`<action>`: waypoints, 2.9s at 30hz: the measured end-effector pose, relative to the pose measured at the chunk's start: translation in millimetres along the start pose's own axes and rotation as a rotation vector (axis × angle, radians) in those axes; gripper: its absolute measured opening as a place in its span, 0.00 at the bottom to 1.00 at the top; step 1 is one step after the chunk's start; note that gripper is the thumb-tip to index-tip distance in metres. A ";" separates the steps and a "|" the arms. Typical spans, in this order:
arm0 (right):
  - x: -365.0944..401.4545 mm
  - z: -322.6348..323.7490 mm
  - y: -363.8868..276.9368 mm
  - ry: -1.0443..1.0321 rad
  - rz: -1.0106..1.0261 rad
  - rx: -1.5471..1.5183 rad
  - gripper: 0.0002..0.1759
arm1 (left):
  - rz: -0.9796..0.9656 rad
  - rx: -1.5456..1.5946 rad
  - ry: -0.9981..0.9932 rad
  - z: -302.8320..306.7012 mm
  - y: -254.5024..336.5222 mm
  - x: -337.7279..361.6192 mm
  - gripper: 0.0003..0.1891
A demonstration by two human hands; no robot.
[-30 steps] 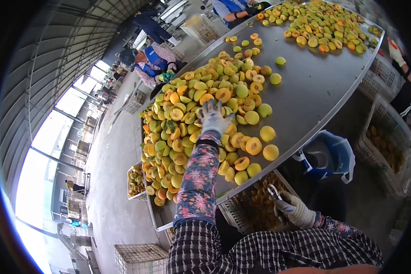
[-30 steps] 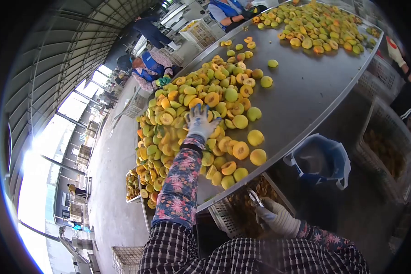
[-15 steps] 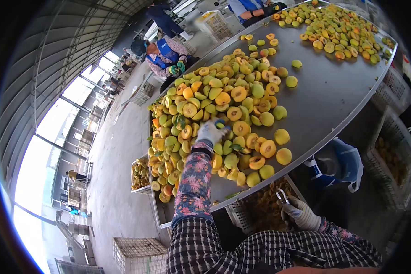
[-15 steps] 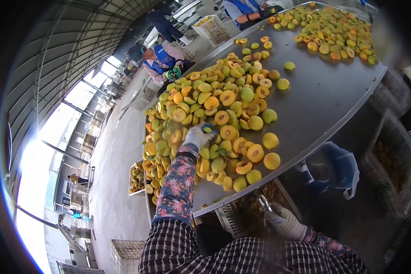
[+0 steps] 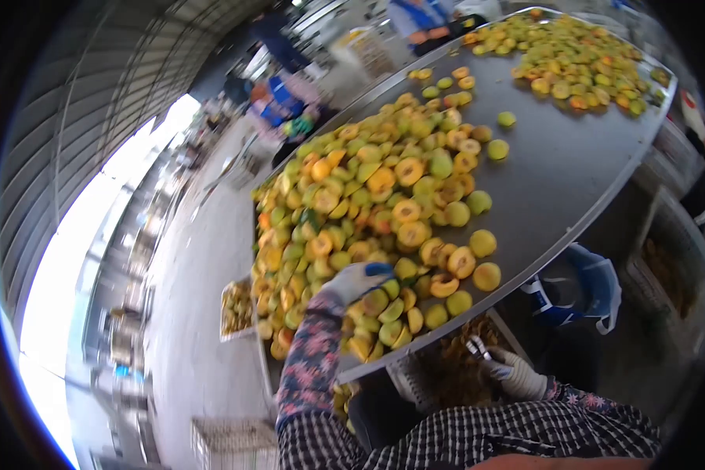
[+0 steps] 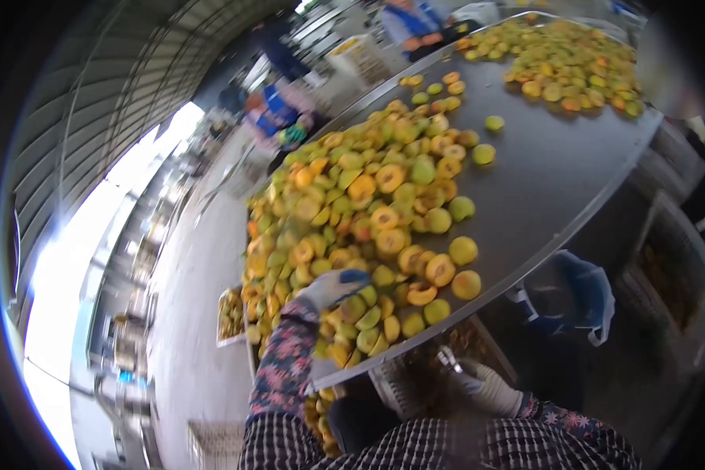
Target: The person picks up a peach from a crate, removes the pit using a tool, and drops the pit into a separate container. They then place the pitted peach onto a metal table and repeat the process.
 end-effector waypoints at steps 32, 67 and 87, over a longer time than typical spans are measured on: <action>-45.6 9.2 22.1 0.183 -0.179 -0.051 0.13 | -0.003 0.135 0.472 148.7 -172.2 -129.7 0.28; -33.0 -24.2 0.1 0.118 -0.320 0.100 0.18 | 0.581 -0.391 0.464 84.2 -52.6 -94.2 0.37; -13.2 -37.5 12.0 -0.026 0.212 0.573 0.22 | -0.180 2.100 -0.145 -82.9 50.6 122.0 0.28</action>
Point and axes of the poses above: each hand's wrist, its own x-axis away from the middle knuckle, its own z-axis out of the back of the hand, y = z × x, the point moved 2 cm from there along -x, towards the middle knuckle, and after that the axes turned 9 degrees about z, right-handed, at the moved point
